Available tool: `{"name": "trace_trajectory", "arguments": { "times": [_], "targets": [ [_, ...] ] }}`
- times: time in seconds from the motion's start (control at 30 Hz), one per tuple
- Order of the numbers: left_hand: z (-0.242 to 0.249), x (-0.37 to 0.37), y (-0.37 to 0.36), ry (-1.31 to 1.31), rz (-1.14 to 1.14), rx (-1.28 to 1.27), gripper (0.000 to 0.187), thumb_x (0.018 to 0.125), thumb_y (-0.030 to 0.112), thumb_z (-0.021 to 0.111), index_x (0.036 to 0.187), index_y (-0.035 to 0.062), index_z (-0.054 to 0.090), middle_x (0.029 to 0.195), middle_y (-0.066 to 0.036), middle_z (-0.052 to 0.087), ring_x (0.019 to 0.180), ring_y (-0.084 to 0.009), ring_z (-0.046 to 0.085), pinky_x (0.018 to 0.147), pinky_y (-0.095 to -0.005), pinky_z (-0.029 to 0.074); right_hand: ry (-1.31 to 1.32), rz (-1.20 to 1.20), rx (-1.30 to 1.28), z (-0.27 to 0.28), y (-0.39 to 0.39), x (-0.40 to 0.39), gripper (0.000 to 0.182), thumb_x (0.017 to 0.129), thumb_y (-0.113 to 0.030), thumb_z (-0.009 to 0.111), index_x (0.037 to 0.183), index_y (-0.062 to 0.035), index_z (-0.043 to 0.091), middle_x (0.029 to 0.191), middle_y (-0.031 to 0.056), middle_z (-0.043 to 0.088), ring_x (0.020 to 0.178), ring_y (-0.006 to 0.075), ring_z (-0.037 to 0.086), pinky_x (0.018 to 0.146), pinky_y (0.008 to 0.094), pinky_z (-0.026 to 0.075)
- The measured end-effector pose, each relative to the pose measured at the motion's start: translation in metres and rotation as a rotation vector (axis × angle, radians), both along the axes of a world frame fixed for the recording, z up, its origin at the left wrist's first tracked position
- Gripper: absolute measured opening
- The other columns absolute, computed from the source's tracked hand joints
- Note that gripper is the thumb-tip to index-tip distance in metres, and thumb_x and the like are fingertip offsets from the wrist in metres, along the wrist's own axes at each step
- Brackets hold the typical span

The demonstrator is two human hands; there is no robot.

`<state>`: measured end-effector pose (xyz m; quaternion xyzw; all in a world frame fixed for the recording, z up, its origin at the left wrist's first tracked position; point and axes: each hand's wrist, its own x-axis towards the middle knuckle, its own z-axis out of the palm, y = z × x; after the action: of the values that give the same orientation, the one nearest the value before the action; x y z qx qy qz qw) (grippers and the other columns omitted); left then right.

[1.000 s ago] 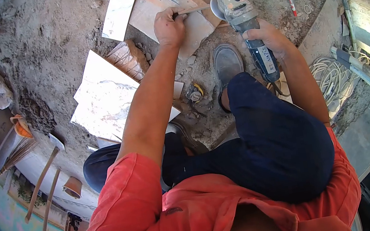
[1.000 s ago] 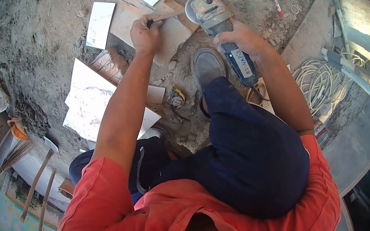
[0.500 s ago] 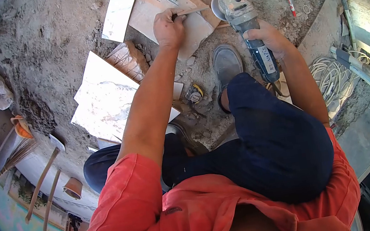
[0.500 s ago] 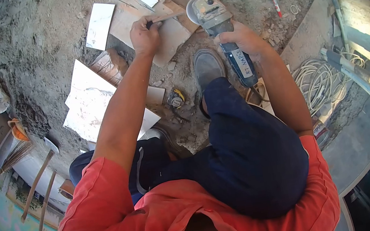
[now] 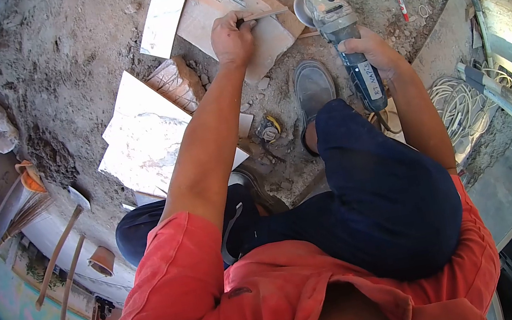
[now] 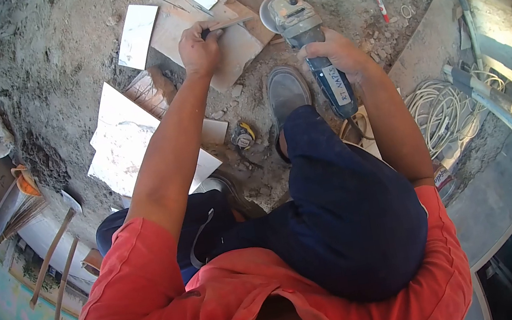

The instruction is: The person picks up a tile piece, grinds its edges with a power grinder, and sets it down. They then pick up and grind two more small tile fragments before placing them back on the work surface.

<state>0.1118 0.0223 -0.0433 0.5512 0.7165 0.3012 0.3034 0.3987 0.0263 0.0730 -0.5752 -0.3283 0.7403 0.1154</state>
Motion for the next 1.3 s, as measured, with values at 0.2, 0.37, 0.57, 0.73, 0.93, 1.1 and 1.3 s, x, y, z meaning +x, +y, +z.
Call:
{"name": "trace_trajectory", "arguments": {
  "times": [0.2,0.37,0.57,0.73,0.93,1.1,1.3],
  "targets": [
    [0.001,0.001,0.0,-0.019,-0.005,0.0,0.017,0.08,0.017,0.078,0.096,0.0115,0.077,0.093,-0.015,0.072,0.092,-0.0321,0.067,0.085,-0.0403,0.052,-0.054,0.034,0.042,0.006,0.002,-0.013,0.043,0.082,-0.018,0.069,0.12,-0.0014,0.058,0.097,0.0057,0.065,0.082,0.014,0.064,0.072,0.0291,0.054],
    [0.001,-0.001,0.001,-0.007,-0.009,-0.011,0.017,0.08,0.017,0.078,0.096,0.0115,0.077,0.093,-0.014,0.072,0.092,-0.0319,0.067,0.085,-0.0399,0.052,-0.009,0.027,0.005,-0.005,0.002,-0.002,0.043,0.083,-0.019,0.069,0.121,-0.0011,0.058,0.097,0.0057,0.065,0.085,0.0146,0.065,0.076,0.03,0.054],
    [-0.002,0.0,-0.002,-0.031,-0.002,0.016,0.015,0.08,0.016,0.077,0.095,0.0118,0.077,0.092,-0.014,0.072,0.091,-0.0316,0.067,0.084,-0.04,0.053,0.015,-0.001,0.012,-0.001,0.001,-0.003,0.048,0.081,-0.019,0.072,0.123,-0.0004,0.056,0.096,0.0053,0.064,0.081,0.013,0.063,0.073,0.0285,0.052],
    [-0.002,0.0,0.0,-0.036,-0.009,0.022,0.014,0.08,0.016,0.076,0.094,0.0118,0.077,0.091,-0.014,0.072,0.09,-0.0313,0.067,0.083,-0.0402,0.053,-0.035,0.04,0.017,0.003,0.004,-0.01,0.054,0.079,-0.019,0.075,0.125,0.0002,0.055,0.096,0.0046,0.063,0.079,0.0117,0.061,0.072,0.0279,0.05],
    [-0.005,0.0,-0.001,-0.027,-0.008,0.046,0.015,0.08,0.016,0.077,0.094,0.0119,0.077,0.091,-0.014,0.072,0.09,-0.0314,0.068,0.083,-0.0402,0.053,0.012,0.014,0.017,0.002,0.003,-0.004,0.048,0.083,-0.018,0.07,0.126,-0.0002,0.056,0.1,0.0064,0.066,0.084,0.0136,0.065,0.075,0.029,0.053],
    [0.002,0.003,0.0,-0.023,0.013,0.008,0.017,0.079,0.016,0.078,0.095,0.0112,0.077,0.093,-0.014,0.073,0.092,-0.0313,0.067,0.084,-0.0399,0.053,-0.018,0.05,0.117,0.007,0.002,-0.027,0.059,0.077,-0.019,0.077,0.126,0.0042,0.055,0.101,0.0082,0.066,0.085,0.0136,0.064,0.074,0.0286,0.052],
    [0.0,0.001,0.0,-0.036,-0.001,0.014,0.017,0.079,0.016,0.077,0.095,0.0103,0.076,0.095,-0.013,0.073,0.093,-0.031,0.067,0.086,-0.0393,0.052,-0.067,0.15,0.149,0.011,0.007,-0.05,0.057,0.073,-0.018,0.077,0.121,0.0053,0.058,0.1,0.0092,0.067,0.083,0.015,0.065,0.075,0.0304,0.052]
  ]
}}
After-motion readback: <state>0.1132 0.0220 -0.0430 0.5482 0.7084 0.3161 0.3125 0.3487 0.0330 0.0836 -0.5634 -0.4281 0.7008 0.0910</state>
